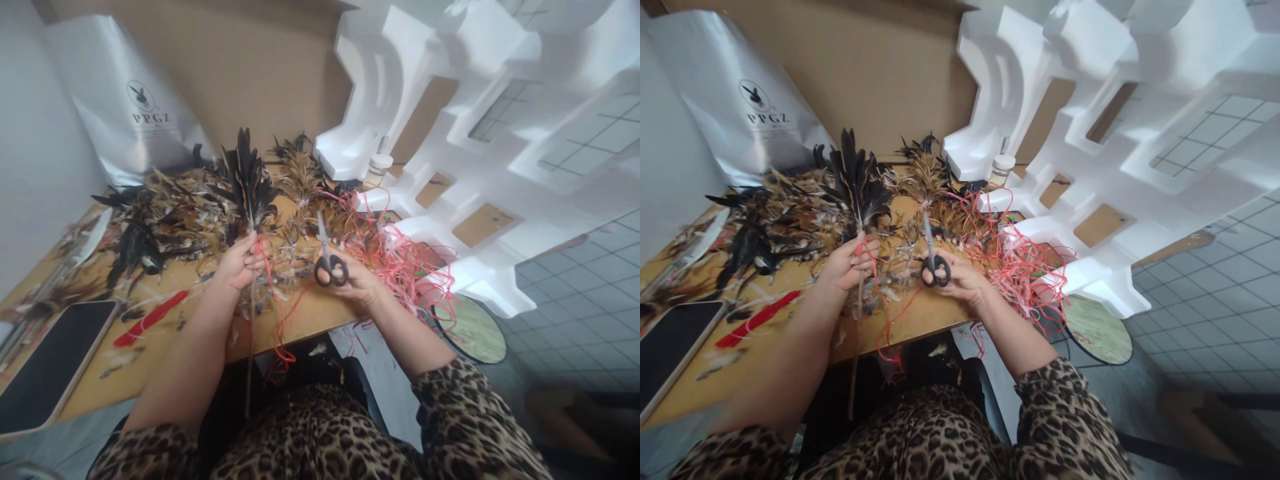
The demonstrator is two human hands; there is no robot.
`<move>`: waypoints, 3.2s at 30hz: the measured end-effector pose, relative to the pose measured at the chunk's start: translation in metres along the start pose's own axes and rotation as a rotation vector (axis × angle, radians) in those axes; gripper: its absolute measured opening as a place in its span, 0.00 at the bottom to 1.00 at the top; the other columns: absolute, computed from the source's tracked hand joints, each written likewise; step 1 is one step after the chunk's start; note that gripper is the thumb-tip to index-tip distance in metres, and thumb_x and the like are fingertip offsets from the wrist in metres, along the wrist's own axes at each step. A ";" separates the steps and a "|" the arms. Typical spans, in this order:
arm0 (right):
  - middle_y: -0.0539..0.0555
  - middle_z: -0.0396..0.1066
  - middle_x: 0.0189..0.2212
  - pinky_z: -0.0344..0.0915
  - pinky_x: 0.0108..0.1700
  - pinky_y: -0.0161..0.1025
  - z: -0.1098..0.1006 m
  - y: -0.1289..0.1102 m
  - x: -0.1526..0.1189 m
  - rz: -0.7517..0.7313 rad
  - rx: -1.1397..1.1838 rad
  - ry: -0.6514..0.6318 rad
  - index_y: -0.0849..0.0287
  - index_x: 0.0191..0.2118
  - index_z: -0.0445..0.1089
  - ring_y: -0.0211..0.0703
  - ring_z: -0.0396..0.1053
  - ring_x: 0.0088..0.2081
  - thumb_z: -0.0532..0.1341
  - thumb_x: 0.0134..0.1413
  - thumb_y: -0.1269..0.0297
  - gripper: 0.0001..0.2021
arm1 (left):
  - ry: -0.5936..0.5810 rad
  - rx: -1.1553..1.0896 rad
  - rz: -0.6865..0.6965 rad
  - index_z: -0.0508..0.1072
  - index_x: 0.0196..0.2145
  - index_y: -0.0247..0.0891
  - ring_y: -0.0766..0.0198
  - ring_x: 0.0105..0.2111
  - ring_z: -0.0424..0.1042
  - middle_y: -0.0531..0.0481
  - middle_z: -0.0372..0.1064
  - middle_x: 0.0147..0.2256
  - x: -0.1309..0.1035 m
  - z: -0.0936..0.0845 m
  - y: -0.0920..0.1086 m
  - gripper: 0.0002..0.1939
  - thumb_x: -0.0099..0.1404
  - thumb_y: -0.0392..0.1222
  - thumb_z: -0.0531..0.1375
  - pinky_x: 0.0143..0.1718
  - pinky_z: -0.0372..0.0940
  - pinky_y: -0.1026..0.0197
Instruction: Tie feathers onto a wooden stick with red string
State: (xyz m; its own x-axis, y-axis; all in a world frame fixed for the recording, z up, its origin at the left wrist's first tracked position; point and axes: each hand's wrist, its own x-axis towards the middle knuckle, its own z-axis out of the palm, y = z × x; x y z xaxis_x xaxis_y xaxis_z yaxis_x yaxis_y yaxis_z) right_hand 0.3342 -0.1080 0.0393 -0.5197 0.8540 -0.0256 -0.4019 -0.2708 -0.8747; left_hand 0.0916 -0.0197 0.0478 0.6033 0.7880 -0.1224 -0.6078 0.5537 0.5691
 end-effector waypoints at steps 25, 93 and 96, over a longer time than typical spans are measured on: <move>0.45 0.65 0.19 0.52 0.26 0.30 0.031 0.010 0.033 -0.015 -0.328 0.011 0.64 0.40 0.70 0.29 0.59 0.21 0.70 0.39 0.54 0.24 | 0.014 0.126 -0.102 0.59 0.23 0.33 0.81 0.10 0.47 0.54 0.58 0.19 -0.001 0.002 -0.008 0.13 0.64 0.33 0.55 0.11 0.42 0.75; 0.59 0.75 0.42 0.64 0.41 0.39 0.020 -0.027 0.077 0.248 -1.935 0.447 0.53 0.49 0.70 0.51 0.72 0.44 0.57 0.52 0.52 0.20 | 0.039 -0.044 0.037 0.61 0.26 0.34 0.78 0.11 0.46 0.57 0.51 0.21 0.004 -0.014 0.005 0.14 0.70 0.32 0.45 0.09 0.41 0.74; 0.59 0.75 0.41 0.65 0.40 0.40 0.032 -0.021 0.089 0.286 -1.911 0.364 0.55 0.44 0.73 0.52 0.72 0.43 0.56 0.52 0.48 0.20 | 0.005 -0.046 0.045 0.63 0.27 0.33 0.78 0.10 0.47 0.57 0.51 0.20 0.004 -0.017 0.007 0.15 0.70 0.33 0.43 0.09 0.41 0.74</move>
State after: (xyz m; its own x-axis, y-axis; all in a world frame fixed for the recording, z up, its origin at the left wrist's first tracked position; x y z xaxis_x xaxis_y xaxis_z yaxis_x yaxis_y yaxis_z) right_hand 0.2720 -0.0406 0.0712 -0.1575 0.9824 -0.1005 0.9830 0.1462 -0.1112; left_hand 0.0809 -0.0085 0.0378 0.5720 0.8140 -0.1017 -0.6576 0.5291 0.5363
